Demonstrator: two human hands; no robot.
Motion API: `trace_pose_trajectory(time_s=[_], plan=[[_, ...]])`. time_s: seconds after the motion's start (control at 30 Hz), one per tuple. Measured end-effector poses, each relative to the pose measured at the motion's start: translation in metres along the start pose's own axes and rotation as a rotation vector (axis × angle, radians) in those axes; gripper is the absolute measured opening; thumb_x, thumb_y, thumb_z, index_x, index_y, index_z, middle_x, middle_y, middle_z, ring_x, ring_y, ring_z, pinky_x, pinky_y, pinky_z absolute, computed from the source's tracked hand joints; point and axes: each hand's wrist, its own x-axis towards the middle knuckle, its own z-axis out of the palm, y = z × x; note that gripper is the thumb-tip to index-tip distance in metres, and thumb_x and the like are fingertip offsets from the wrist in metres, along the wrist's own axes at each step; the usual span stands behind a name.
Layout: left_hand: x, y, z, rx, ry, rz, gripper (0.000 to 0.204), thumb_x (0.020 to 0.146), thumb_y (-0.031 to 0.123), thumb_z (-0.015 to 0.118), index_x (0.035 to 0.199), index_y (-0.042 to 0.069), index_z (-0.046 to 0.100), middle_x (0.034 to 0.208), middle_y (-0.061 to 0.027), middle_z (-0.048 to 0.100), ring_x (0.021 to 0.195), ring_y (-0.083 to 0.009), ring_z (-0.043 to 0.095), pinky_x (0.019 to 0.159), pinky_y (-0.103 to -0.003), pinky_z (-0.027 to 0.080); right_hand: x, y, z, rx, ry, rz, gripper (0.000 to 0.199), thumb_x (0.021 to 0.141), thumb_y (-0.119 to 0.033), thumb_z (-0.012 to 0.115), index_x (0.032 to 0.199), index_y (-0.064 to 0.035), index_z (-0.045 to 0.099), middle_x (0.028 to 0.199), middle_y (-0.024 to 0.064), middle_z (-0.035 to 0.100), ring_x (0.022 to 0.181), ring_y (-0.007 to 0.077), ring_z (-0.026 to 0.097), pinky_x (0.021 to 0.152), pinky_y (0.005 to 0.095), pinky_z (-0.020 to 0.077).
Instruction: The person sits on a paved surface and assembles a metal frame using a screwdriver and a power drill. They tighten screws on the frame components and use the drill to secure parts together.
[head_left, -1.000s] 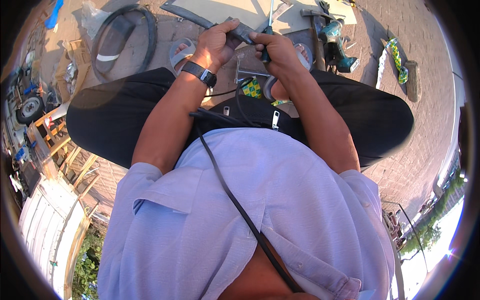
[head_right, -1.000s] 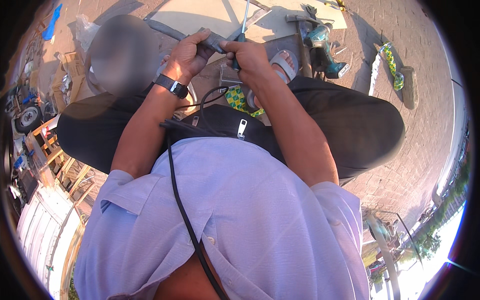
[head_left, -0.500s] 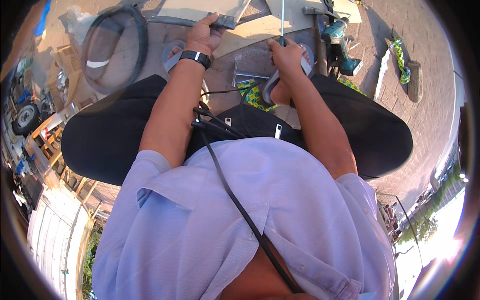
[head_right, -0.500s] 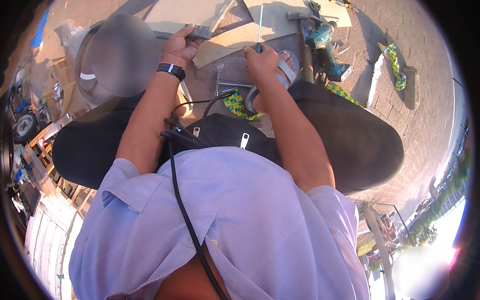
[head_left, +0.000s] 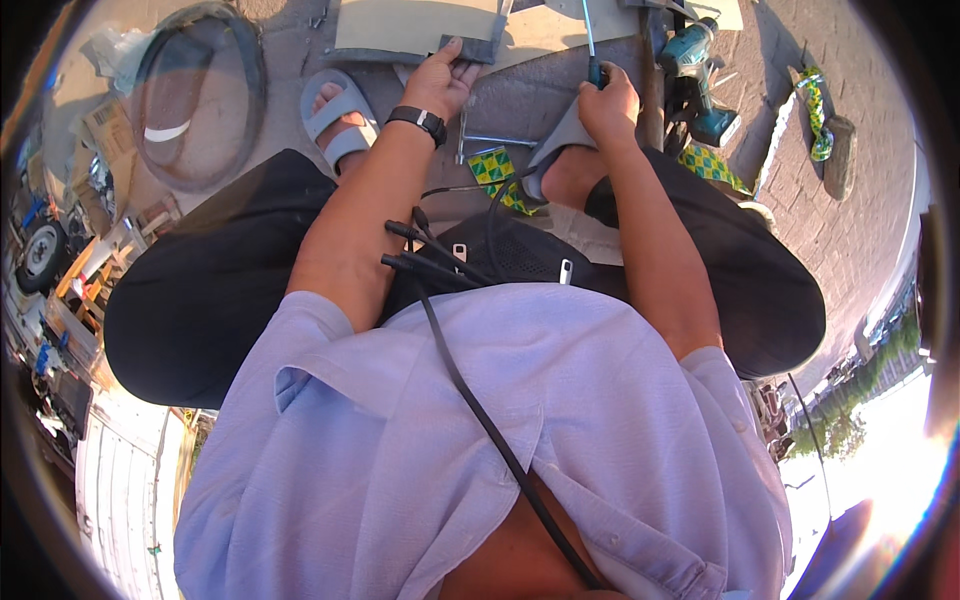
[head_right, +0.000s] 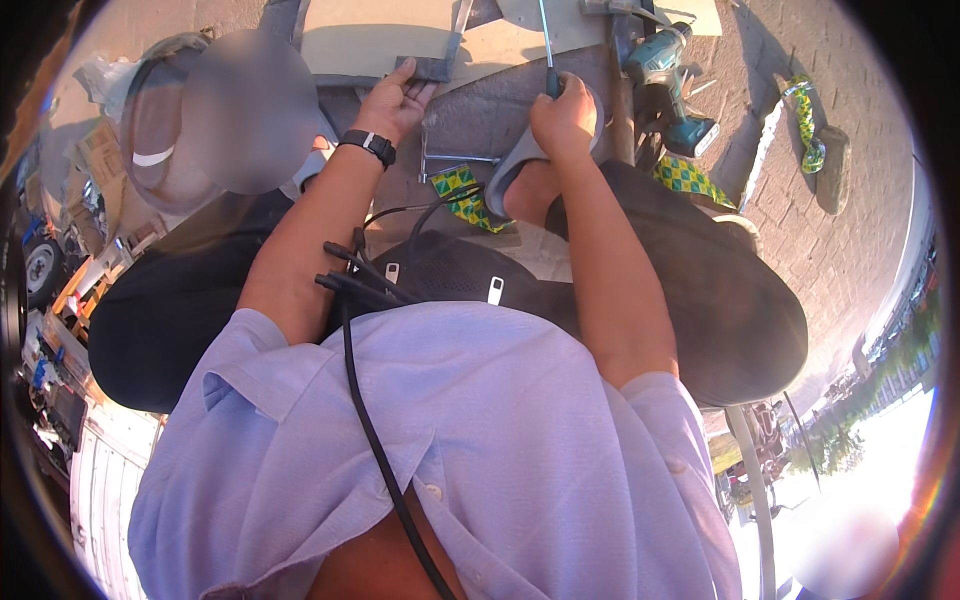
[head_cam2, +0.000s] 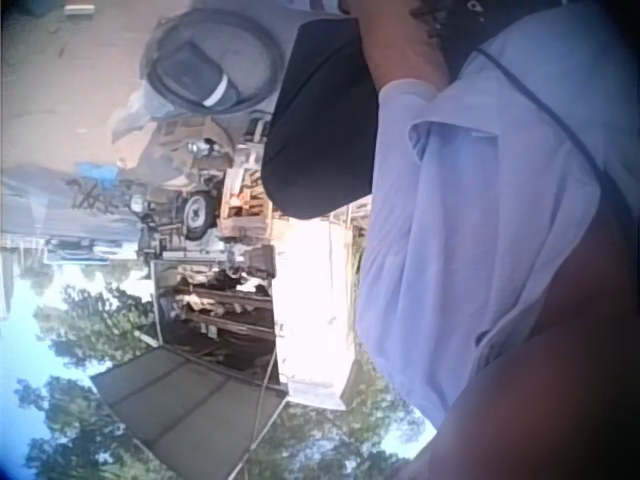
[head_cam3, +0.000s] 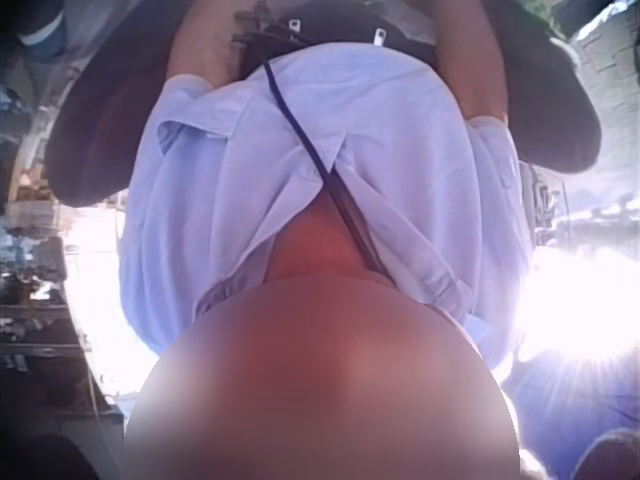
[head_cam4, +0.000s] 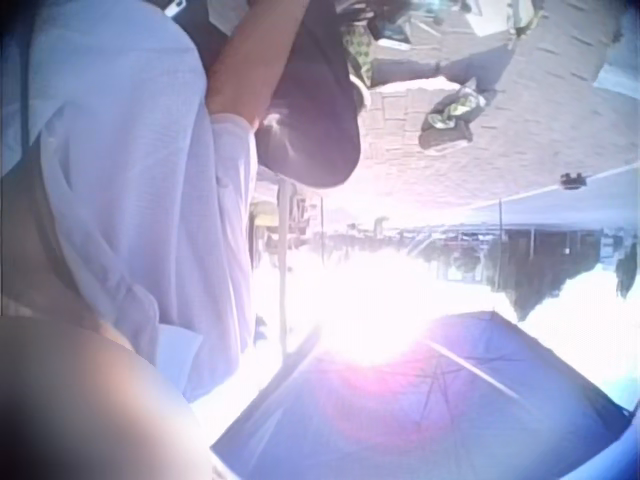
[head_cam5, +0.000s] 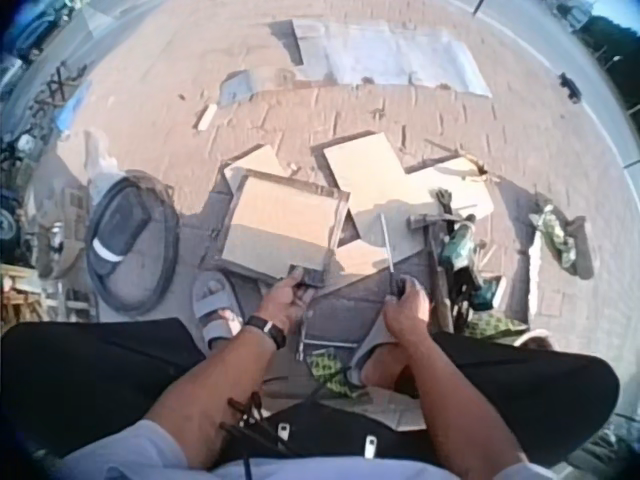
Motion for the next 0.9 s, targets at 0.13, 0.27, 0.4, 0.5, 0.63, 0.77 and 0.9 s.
trace_pose_trajectory(time_s=[0.13, 0.27, 0.4, 0.5, 0.63, 0.77, 0.9], plan=[[-0.01, -0.005, 0.0, -0.068, 0.144, -0.063, 0.026, 0.098, 0.0, 0.066, 0.123, 0.0, 0.057, 0.129, -0.0156, 0.062, 0.125, -0.0326, 0.06, 0.107, -0.048, 0.056, 0.008, 0.011, 0.002, 0.004, -0.038, 0.033, 0.049, 0.082, -0.016, 0.07, 0.129, -0.0009, 0.063, 0.122, 0.0211, 0.068, 0.122, 0.0373, 0.061, 0.106, 0.0434, 0.0473], [-0.016, -0.005, 0.005, 0.221, 0.199, -0.103, 0.024, 0.099, 0.006, 0.064, 0.122, 0.0, 0.06, 0.119, -0.0161, 0.067, 0.112, -0.0349, 0.067, 0.098, -0.046, 0.06, 0.006, 0.014, 0.003, 0.017, -0.061, 0.076, 0.05, 0.083, -0.018, 0.069, 0.13, -0.0024, 0.063, 0.123, 0.0204, 0.068, 0.123, 0.0367, 0.061, 0.106, 0.0435, 0.0473], [-0.02, 0.008, 0.0, 1.122, 0.117, 0.236, 0.047, 0.087, 0.025, 0.076, 0.127, 0.005, 0.063, 0.117, -0.018, 0.068, 0.104, -0.0382, 0.069, 0.088, -0.046, 0.059, 0.012, -0.005, -0.025, -0.044, -0.004, 0.084, 0.05, 0.084, -0.021, 0.068, 0.131, -0.0024, 0.064, 0.132, 0.0208, 0.063, 0.124, 0.0368, 0.06, 0.107, 0.044, 0.0471], [-0.02, 0.017, 0.009, 1.832, 0.106, 0.832, 0.065, 0.078, 0.037, 0.083, 0.133, 0.01, 0.064, 0.129, -0.0195, 0.063, 0.114, -0.0399, 0.063, 0.093, -0.047, 0.052, 0.028, 0.009, -0.046, -0.146, 0.164, -0.009, 0.049, 0.085, -0.022, 0.065, 0.129, -0.0002, 0.065, 0.136, 0.0215, 0.06, 0.128, 0.0384, 0.056, 0.11, 0.0461, 0.044], [-0.009, 0.019, 0.017, 2.163, 0.189, 1.283, 0.071, 0.078, 0.044, 0.082, 0.139, 0.014, 0.061, 0.152, -0.0215, 0.045, 0.143, -0.0417, 0.039, 0.116, -0.05, 0.035, 0.071, 0.045, -0.08, -0.404, 0.24, 0.095, 0.05, 0.082, -0.019, 0.064, 0.127, 0.0006, 0.064, 0.133, 0.0232, 0.062, 0.129, 0.0409, 0.054, 0.112, 0.0456, 0.0417], [-0.023, 0.033, 0.051, 2.315, 0.027, 0.875, 0.093, 0.075, 0.043, 0.084, 0.151, 0.007, 0.044, 0.161, -0.0315, 0.027, 0.151, -0.0484, 0.023, 0.12, -0.063, 0.023, 0.103, 0.075, -0.099, -0.435, 0.025, 0.353, 0.059, 0.076, -0.022, 0.07, 0.13, -0.0005, 0.059, 0.133, 0.0234, 0.063, 0.127, 0.0407, 0.059, 0.109, 0.0469, 0.0458], [-0.007, 0.031, 0.041, 2.23, 0.02, 0.854, 0.108, 0.069, 0.05, 0.087, 0.157, 0.009, 0.038, 0.165, -0.0329, 0.016, 0.153, -0.0522, 0.012, 0.122, -0.067, 0.014, 0.108, 0.087, -0.092, -0.492, -0.034, 0.359, 0.066, 0.076, -0.02, 0.071, 0.137, -0.0022, 0.052, 0.135, 0.023, 0.063, 0.129, 0.0402, 0.059, 0.108, 0.0477, 0.0466]])
